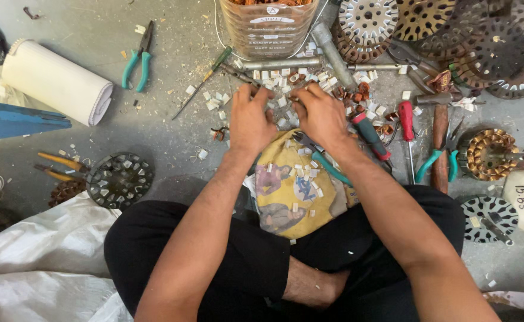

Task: The person repairs a fan motor by using pliers and a screwdriver to remove copper windings and scrap from a metal stator core before sorting the copper into a container.

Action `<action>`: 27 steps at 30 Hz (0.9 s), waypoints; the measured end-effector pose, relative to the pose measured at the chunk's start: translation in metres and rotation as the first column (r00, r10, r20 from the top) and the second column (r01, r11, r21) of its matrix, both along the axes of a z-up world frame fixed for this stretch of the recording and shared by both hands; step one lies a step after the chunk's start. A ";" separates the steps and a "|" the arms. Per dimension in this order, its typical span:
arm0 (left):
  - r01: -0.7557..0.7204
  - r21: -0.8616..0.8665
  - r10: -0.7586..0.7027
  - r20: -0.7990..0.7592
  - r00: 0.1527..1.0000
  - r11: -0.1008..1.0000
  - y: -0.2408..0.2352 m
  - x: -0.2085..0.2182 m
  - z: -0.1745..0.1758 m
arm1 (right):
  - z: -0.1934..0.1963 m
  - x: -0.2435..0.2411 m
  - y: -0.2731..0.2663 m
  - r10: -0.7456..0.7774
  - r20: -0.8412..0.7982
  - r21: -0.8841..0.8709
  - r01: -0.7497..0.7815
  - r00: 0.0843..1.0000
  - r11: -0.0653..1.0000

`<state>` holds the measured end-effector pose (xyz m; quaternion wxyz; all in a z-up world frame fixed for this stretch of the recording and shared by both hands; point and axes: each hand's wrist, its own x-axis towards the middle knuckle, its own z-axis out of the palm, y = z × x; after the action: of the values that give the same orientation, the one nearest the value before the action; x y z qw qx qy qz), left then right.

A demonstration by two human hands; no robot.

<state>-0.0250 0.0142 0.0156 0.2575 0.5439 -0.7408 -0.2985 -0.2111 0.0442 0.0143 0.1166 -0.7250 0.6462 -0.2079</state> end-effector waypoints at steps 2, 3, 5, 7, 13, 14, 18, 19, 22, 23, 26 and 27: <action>0.050 -0.025 -0.051 -0.034 0.998 0.998 0.005 -0.006 -0.001 | -0.004 0.002 0.002 -0.003 -0.019 -0.037 0.002 1.000 0.999; 0.063 -0.029 -0.064 -0.068 0.996 0.998 0.007 -0.008 -0.001 | -0.004 0.001 0.001 -0.025 0.098 -0.035 0.028 0.995 0.999; 0.057 0.016 -0.054 -0.177 0.983 0.998 0.006 -0.011 -0.004 | 0.000 -0.003 -0.004 -0.066 0.325 -0.019 0.077 0.943 0.997; 0.036 0.118 0.004 -0.321 0.947 0.992 0.003 -0.013 -0.007 | 0.008 -0.011 -0.011 -0.362 0.861 0.366 0.061 0.357 0.929; -0.019 0.116 0.052 -0.287 0.956 0.993 0.000 -0.014 -0.009 | 0.004 -0.035 -0.035 -0.550 0.806 0.561 0.018 0.219 0.828; -0.015 0.121 0.050 -0.284 0.958 0.992 -0.001 -0.013 -0.008 | -0.001 -0.034 -0.040 -0.490 0.793 0.511 0.044 0.361 0.858; 0.008 0.138 0.030 -0.271 0.962 0.990 -0.001 -0.012 -0.003 | -0.002 -0.023 -0.041 -0.046 -0.007 0.099 0.047 0.999 0.994; 0.016 0.140 0.023 -0.270 0.963 0.990 -0.003 -0.011 -0.002 | -0.003 -0.016 -0.041 -0.015 -0.030 -0.003 0.015 0.999 1.000; 0.011 0.152 0.023 -0.223 0.975 0.988 -0.005 -0.008 -0.003 | 0.004 -0.011 -0.043 0.038 0.075 0.172 -0.050 0.996 0.984; 0.013 0.149 0.018 -0.205 0.979 0.989 -0.001 -0.008 -0.003 | 0.007 -0.011 -0.043 0.035 0.141 0.302 -0.077 0.989 0.950; 0.015 0.122 0.003 -0.147 0.989 0.992 -0.004 -0.007 -0.002 | 0.016 -0.012 -0.046 0.025 0.249 0.437 -0.136 0.968 0.889; 0.012 0.131 0.005 -0.126 0.992 0.991 -0.004 -0.008 -0.003 | 0.017 -0.014 -0.045 -0.010 0.204 0.412 -0.077 0.979 0.908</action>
<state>-0.0326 0.0105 0.0123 0.2670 0.5382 -0.7028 -0.3809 -0.2246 -0.0009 0.0317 0.3370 -0.6695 0.6480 -0.1351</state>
